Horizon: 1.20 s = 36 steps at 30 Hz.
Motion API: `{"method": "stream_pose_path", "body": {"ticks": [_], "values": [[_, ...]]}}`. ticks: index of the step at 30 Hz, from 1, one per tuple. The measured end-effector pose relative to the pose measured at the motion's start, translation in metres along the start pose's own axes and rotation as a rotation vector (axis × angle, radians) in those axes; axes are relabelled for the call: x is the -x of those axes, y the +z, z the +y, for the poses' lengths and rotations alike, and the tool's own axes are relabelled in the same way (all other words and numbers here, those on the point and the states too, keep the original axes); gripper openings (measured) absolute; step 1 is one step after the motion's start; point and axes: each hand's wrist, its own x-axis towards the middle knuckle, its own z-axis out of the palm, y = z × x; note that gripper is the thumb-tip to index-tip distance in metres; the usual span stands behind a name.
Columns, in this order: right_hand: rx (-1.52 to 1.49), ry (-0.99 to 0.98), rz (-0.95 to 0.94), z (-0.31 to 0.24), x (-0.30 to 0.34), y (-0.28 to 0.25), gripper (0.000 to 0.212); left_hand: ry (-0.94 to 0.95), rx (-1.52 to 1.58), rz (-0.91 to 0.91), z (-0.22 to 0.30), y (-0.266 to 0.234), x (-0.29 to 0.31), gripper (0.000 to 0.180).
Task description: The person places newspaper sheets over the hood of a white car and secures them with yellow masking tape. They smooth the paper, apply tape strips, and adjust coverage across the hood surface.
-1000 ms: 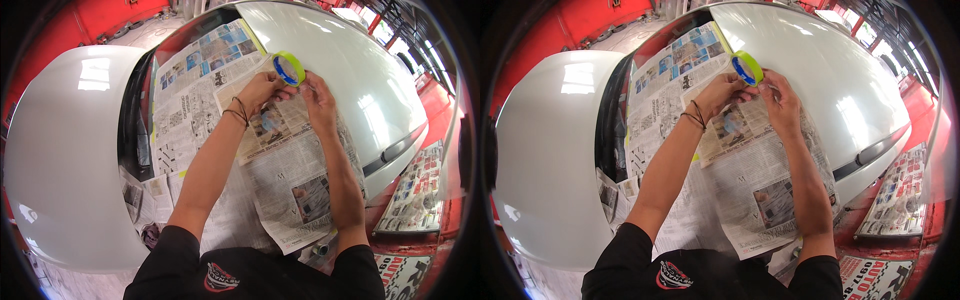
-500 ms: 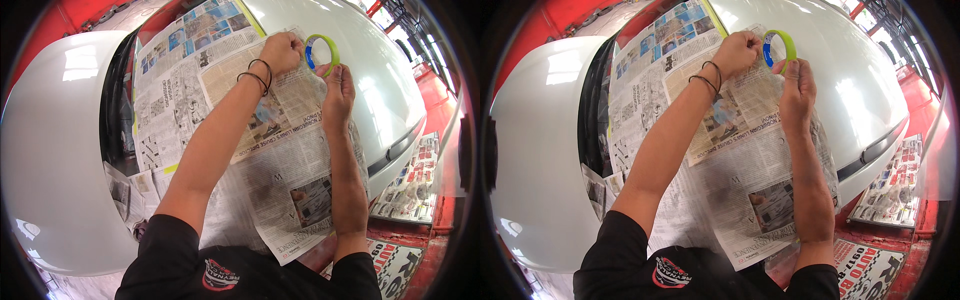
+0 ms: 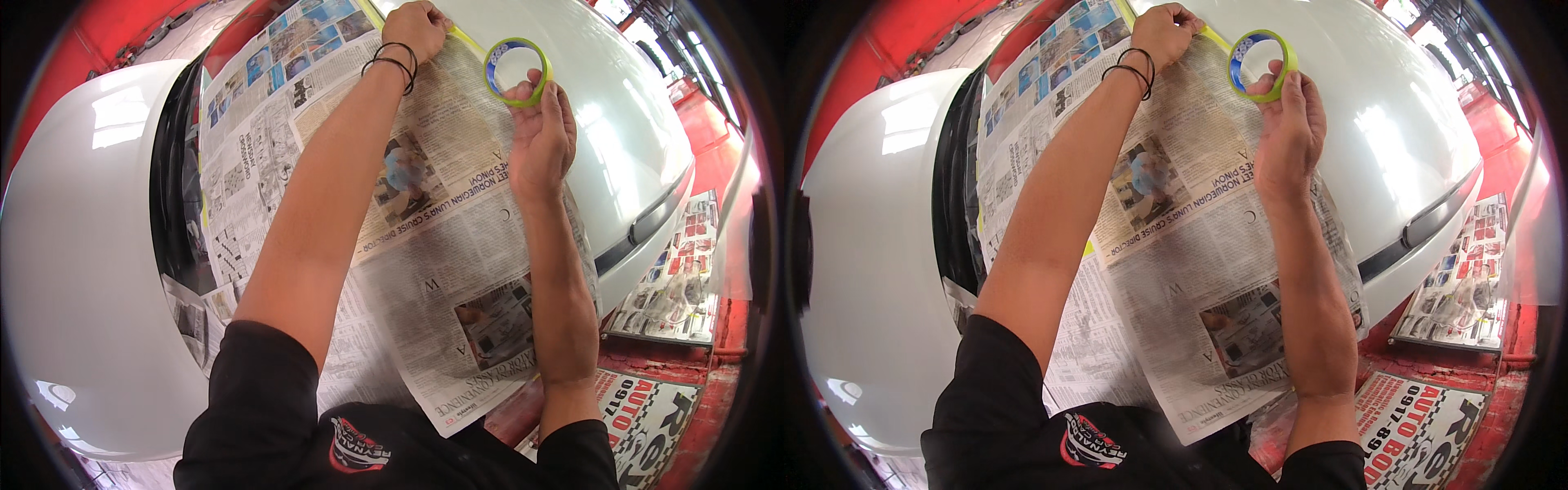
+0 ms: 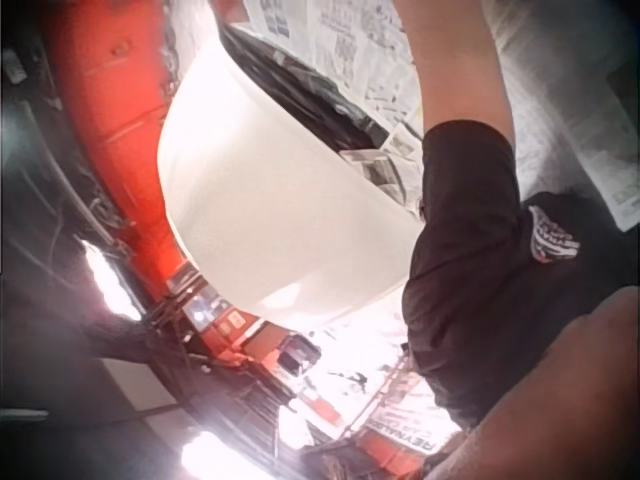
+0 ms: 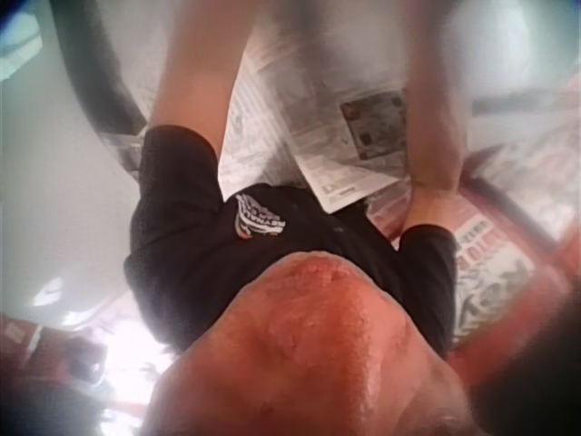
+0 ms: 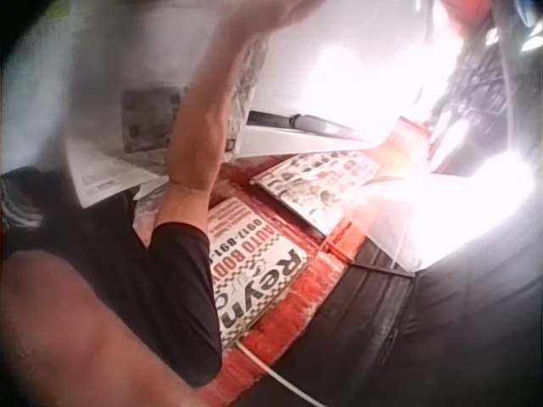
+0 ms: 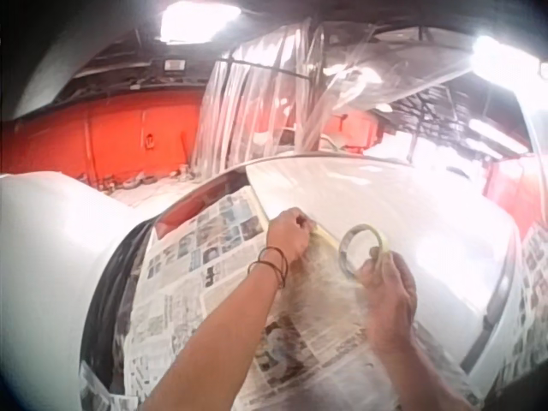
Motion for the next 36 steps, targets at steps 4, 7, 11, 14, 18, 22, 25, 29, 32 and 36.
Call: {"method": "stream_pose_path", "body": {"ticks": [4, 7, 11, 14, 18, 22, 25, 29, 32, 36], "values": [[-0.024, 0.005, 0.01, -0.003, -0.001, 0.005, 0.027, -0.005, -0.147, 0.005, 0.004, 0.008, -0.011, 0.022], [0.043, -0.009, -0.032, 0.0, -0.004, 0.0, 0.028, -0.059, -0.128, -0.02, 0.014, 0.007, -0.01, 0.022], [0.059, -0.01, -0.031, 0.001, -0.003, 0.002, 0.029, -0.021, -0.172, -0.011, 0.01, 0.009, -0.011, 0.02], [0.077, -0.001, -0.048, 0.001, -0.003, 0.002, 0.029, -0.028, -0.136, -0.006, 0.003, 0.011, -0.007, 0.02], [0.108, -0.002, -0.058, 0.001, -0.003, 0.0, 0.03, -0.081, -0.116, -0.019, 0.008, 0.014, -0.005, 0.019], [0.122, -0.001, -0.052, 0.001, -0.003, 0.002, 0.03, -0.041, -0.181, 0.032, 0.009, 0.017, -0.001, 0.019], [0.13, -0.001, -0.05, 0.0, -0.003, 0.001, 0.029, -0.021, -0.203, 0.04, 0.008, 0.021, -0.001, 0.021], [0.138, -0.002, -0.044, 0.002, -0.003, 0.001, 0.028, -0.027, -0.224, 0.135, 0.003, 0.026, 0.0, 0.037], [0.151, 0.008, -0.028, 0.001, -0.002, 0.002, 0.028, -0.045, -0.231, 0.076, 0.007, 0.019, -0.004, 0.048], [0.157, 0.029, -0.025, 0.0, -0.001, 0.004, 0.027, -0.037, -0.258, 0.08, 0.012, 0.001, 0.003, 0.041]]}}
